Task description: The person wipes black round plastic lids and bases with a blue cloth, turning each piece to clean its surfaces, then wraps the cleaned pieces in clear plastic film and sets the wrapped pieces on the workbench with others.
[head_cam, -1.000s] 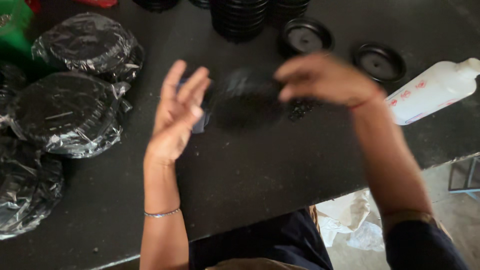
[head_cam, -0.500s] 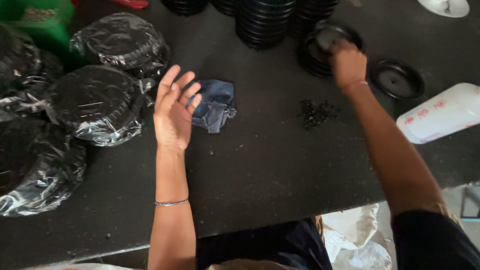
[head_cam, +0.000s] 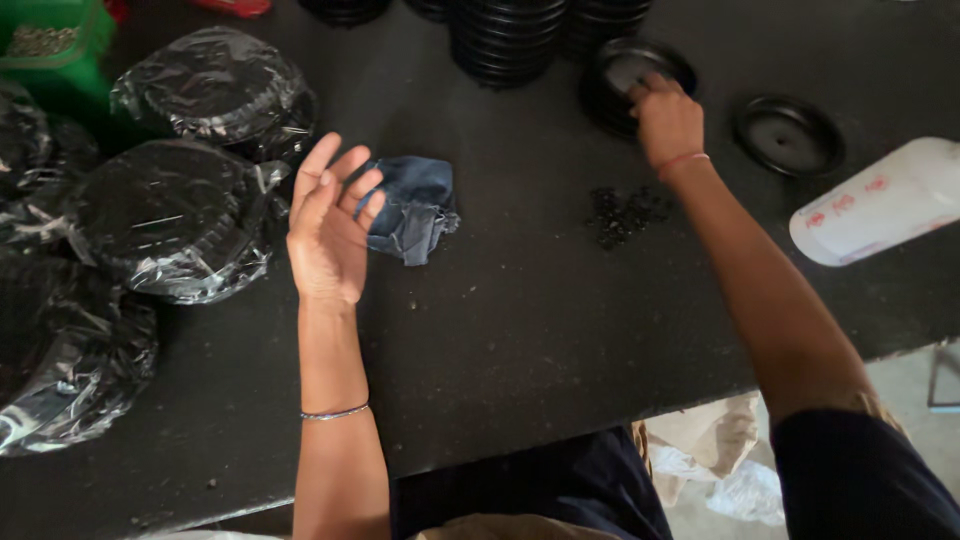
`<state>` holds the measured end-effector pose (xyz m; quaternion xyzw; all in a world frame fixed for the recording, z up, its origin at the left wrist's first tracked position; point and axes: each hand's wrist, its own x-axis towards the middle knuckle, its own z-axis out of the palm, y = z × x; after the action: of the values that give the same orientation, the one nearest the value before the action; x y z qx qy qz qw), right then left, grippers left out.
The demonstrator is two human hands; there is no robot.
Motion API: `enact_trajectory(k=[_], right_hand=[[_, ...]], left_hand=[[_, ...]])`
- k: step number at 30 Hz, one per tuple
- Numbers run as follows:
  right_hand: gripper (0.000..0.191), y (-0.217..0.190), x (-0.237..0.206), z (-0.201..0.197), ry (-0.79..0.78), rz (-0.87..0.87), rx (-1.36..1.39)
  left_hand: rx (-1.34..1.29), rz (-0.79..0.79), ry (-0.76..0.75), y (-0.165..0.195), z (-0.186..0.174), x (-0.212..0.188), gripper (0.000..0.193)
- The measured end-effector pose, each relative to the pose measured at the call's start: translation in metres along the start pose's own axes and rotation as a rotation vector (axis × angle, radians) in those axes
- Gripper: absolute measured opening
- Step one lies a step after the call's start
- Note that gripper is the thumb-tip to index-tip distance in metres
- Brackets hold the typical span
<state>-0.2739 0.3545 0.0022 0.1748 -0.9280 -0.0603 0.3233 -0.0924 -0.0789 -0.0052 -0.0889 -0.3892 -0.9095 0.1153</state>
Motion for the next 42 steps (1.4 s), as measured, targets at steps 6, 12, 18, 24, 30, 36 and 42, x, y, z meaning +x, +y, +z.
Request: enact_trajectory(k=[6, 12, 18, 24, 30, 36, 42], right_hand=[[0.026, -0.024, -0.005, -0.019, 0.056, 0.035, 0.035], [0.012, -0.092, -0.036, -0.049, 0.146, 0.095, 0.534], [0.011, -0.124, -0.058, -0.042, 0.162, 0.124, 0.789], [0.008, -0.114, -0.066, -0.034, 0.174, 0.035, 0.862], [0.012, -0.123, -0.067, -0.042, 0.030, 0.025, 0.956], [0.013, -0.142, -0.070, -0.046, -0.041, -0.064, 1.021], [0.024, -0.134, -0.072, -0.041, -0.014, -0.066, 1.019]], left_hand=[[0.051, 0.004, -0.027, -0.004, -0.002, 0.000, 0.058], [0.125, 0.070, 0.050, -0.020, -0.012, 0.002, 0.050], [0.256, 0.289, 0.354, -0.055, -0.045, 0.023, 0.027], [0.798, 0.553, 0.418, -0.087, -0.050, 0.030, 0.045], [1.658, 0.495, 0.599, -0.105, -0.019, 0.027, 0.080], [1.781, 0.131, 0.561, -0.107, 0.008, 0.050, 0.078], [1.215, 0.053, 0.357, -0.133, 0.035, 0.054, 0.047]])
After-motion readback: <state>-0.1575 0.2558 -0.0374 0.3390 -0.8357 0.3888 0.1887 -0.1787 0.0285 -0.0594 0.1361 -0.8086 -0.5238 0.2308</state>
